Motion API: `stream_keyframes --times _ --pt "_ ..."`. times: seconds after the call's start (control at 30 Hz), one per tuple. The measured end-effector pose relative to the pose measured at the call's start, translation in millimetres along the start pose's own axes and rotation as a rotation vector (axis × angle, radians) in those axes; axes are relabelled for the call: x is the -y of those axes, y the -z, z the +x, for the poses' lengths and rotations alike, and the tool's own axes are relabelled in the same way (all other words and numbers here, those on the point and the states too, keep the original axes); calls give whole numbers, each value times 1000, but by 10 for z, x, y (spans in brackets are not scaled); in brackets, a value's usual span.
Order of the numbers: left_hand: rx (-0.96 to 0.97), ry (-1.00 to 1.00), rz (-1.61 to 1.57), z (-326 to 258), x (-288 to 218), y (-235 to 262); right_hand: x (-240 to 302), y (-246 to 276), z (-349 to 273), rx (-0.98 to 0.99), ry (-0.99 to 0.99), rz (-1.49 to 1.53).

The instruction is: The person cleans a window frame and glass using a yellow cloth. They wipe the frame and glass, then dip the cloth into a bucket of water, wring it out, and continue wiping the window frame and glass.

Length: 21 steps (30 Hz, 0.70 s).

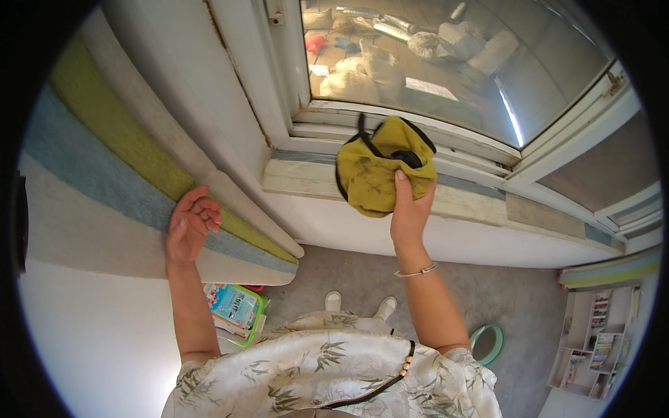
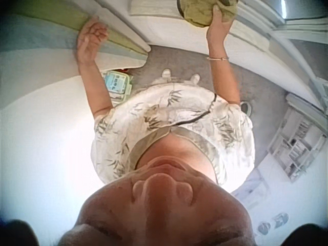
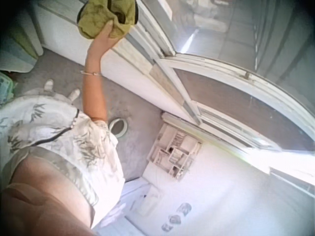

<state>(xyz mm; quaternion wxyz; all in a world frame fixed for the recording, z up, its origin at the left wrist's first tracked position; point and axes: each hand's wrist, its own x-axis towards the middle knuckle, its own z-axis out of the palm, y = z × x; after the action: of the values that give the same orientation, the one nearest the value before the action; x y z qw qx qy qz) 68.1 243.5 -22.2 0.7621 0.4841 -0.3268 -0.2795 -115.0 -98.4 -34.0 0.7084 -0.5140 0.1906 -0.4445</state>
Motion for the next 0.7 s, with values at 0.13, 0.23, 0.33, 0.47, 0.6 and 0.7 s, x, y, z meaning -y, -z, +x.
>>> stream_keyframes --times 0.13,0.23,0.33,0.47,0.6,0.7 --pt "7 47 28 -18 -7 22 -245 541 -132 38 102 -687" --pt "76 16 2 62 10 -32 -181 674 -145 -9 352 -1038" --pt "74 21 13 64 14 -49 269 361 -32 562 651 -1308" --pt "73 36 36 113 -8 -90 93 312 393 1055 647 -1527" --pt "37 28 65 20 -34 12 -407 21 563 1070 730 -1425" --pt "-9 28 75 -76 -60 95 -748 -686 300 1062 714 -1381"
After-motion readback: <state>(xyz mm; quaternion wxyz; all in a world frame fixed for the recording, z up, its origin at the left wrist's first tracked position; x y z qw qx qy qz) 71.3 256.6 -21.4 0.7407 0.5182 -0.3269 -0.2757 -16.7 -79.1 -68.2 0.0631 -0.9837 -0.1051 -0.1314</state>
